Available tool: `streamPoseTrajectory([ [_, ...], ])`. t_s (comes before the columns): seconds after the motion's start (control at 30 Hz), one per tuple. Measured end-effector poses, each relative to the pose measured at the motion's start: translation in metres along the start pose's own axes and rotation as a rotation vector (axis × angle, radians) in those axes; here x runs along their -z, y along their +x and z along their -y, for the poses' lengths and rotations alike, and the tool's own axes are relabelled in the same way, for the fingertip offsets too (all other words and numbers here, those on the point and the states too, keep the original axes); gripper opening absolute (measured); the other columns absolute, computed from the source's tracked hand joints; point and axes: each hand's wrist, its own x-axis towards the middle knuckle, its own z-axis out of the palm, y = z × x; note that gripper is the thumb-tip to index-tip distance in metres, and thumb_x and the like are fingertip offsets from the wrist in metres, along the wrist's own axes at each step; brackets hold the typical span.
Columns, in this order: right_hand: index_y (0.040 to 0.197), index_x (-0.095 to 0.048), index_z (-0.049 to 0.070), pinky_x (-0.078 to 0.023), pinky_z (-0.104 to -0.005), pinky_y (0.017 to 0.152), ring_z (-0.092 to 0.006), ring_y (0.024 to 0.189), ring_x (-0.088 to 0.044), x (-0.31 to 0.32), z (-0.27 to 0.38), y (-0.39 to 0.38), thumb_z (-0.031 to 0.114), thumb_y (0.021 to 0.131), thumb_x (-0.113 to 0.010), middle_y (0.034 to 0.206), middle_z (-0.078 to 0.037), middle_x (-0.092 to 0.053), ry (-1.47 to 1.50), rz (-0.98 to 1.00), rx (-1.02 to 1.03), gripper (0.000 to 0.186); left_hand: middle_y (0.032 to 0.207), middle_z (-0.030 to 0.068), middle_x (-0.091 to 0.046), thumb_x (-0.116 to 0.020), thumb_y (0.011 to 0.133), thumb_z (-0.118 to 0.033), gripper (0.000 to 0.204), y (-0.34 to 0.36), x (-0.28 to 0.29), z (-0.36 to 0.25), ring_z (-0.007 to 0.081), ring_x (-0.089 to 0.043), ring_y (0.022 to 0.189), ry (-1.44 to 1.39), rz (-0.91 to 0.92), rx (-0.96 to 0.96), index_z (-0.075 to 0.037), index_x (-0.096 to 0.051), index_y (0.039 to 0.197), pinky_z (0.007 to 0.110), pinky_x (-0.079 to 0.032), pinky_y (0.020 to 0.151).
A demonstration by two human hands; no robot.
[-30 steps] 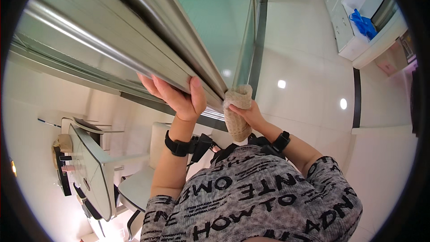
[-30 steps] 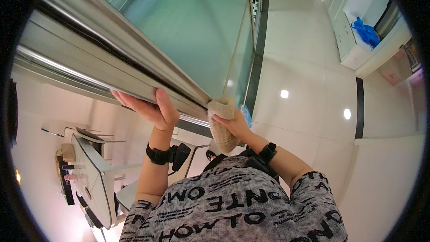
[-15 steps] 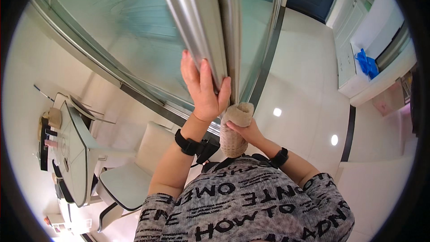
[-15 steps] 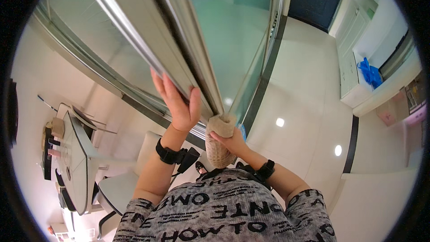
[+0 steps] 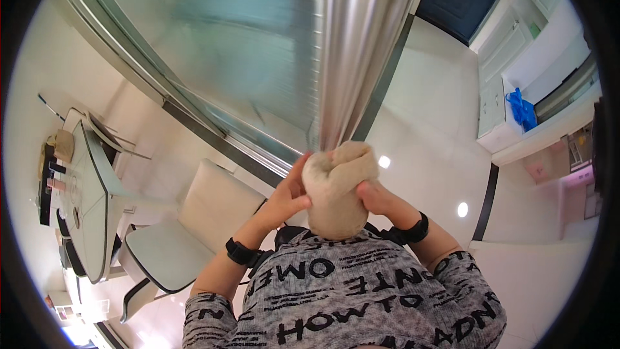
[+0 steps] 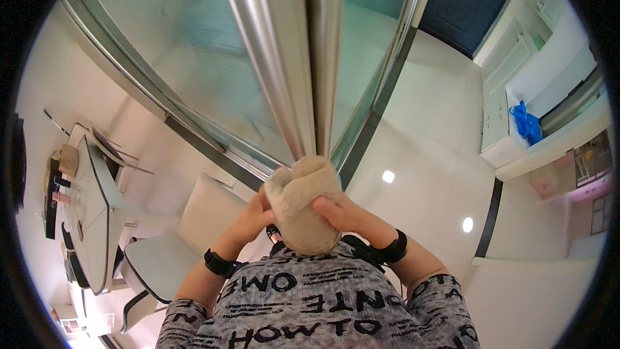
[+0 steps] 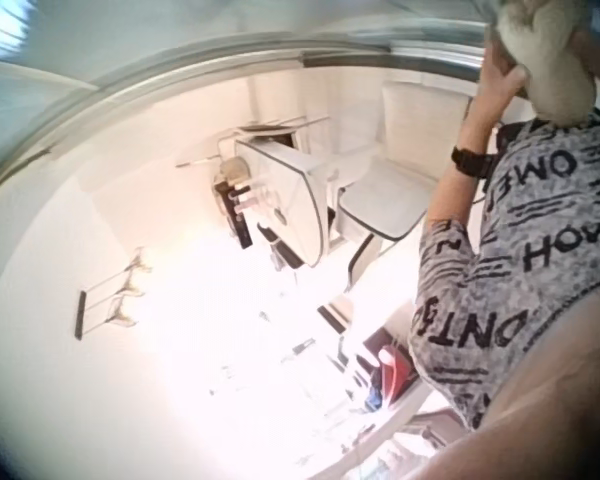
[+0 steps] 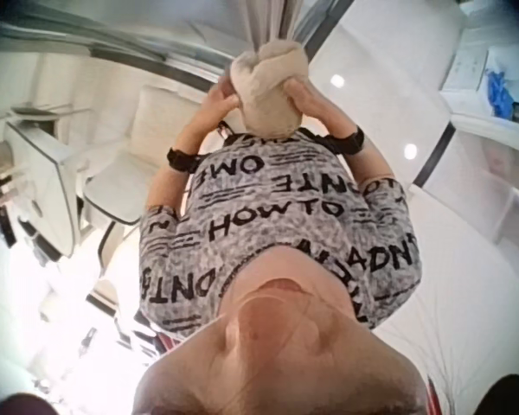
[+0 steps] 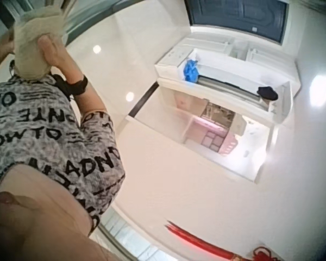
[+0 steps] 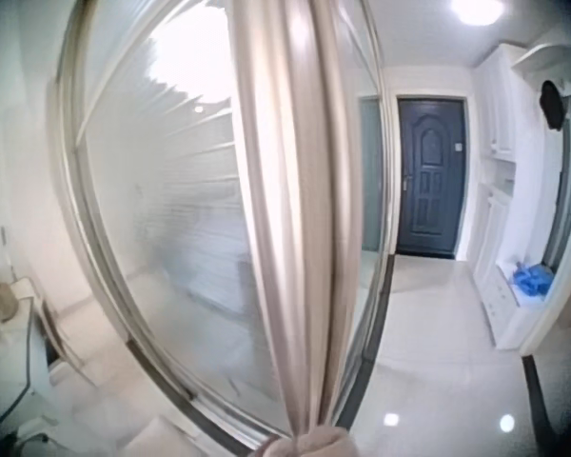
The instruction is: Cleaning a glass sliding door with a cloth.
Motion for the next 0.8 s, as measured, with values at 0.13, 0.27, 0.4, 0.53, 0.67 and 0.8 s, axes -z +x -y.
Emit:
streamPoseTrajectory([
  [0.13, 0.117, -0.047, 0.000, -0.037, -0.0357, 0.095, -0.0265, 0.110, -0.047, -0.023, 0.007, 0.031, 0.037, 0.085, -0.054, 0.117, -0.013, -0.050, -0.249, 0.029, 0.086, 0.050, 0.128, 0.0097, -0.047, -0.070, 0.078, -0.030, 0.068, -0.027, 0.028, 0.010, 0.0210, -0.044, 0.119, 0.370, 0.370, 0.339, -0.004, -0.038, 0.132, 0.036, -0.035, 0.100],
  [0.27, 0.112, -0.053, 0.003, -0.041, -0.0389, 0.089, -0.0346, 0.100, -0.051, -0.034, 0.012, 0.047, 0.029, 0.077, -0.061, 0.113, -0.018, -0.053, -0.740, 0.006, 0.082, 0.044, 0.112, 0.0082, -0.059, -0.065, 0.083, -0.030, 0.047, -0.038, 0.015, 0.002, 0.0178, -0.055, 0.103, 0.243, 0.194, 0.404, -0.003, -0.052, 0.119, 0.031, -0.044, 0.090],
  [0.4, 0.108, -0.057, 0.004, -0.043, -0.0382, 0.085, -0.0305, 0.091, -0.055, -0.043, 0.035, 0.051, 0.024, 0.077, -0.062, 0.111, -0.015, -0.055, -0.903, -0.106, 0.016, 0.038, 0.110, 0.0061, -0.060, -0.063, 0.085, -0.031, 0.043, -0.044, 0.027, 0.038, 0.0175, -0.057, 0.099, -0.033, -0.059, 0.462, -0.003, -0.053, 0.116, 0.031, -0.044, 0.089],
  [0.53, 0.102, -0.061, 0.009, -0.043, -0.0368, 0.079, -0.0256, 0.089, -0.053, -0.035, 0.088, 0.060, 0.016, 0.070, -0.065, 0.110, -0.011, -0.052, -1.327, -0.205, 0.776, 0.033, 0.105, 0.0069, -0.060, -0.064, 0.083, -0.030, 0.042, -0.031, 0.063, 0.086, 0.0165, -0.057, 0.095, -0.272, -0.347, 0.376, -0.003, -0.054, 0.114, 0.029, -0.045, 0.085],
  [0.67, 0.093, -0.061, 0.006, -0.037, -0.0411, 0.084, -0.0312, 0.100, -0.042, -0.036, 0.118, 0.074, 0.013, 0.074, -0.057, 0.115, -0.015, -0.043, -1.418, -0.448, 0.990, 0.021, 0.093, 0.0049, -0.060, -0.057, 0.083, -0.022, 0.033, -0.019, 0.077, 0.133, 0.0173, -0.059, 0.082, -0.195, -0.614, 0.593, -0.002, -0.054, 0.109, 0.030, -0.047, 0.069],
  [0.8, 0.093, -0.058, 0.003, -0.031, -0.0440, 0.090, -0.0338, 0.107, -0.037, -0.043, 0.117, 0.094, 0.013, 0.079, -0.051, 0.120, -0.018, -0.038, -1.583, -0.611, 1.139, 0.018, 0.096, 0.0061, -0.060, -0.060, 0.083, -0.025, 0.035, 0.008, 0.048, 0.163, 0.0207, -0.060, 0.086, -0.174, -0.437, 0.551, -0.004, -0.053, 0.110, 0.034, -0.049, 0.069],
])
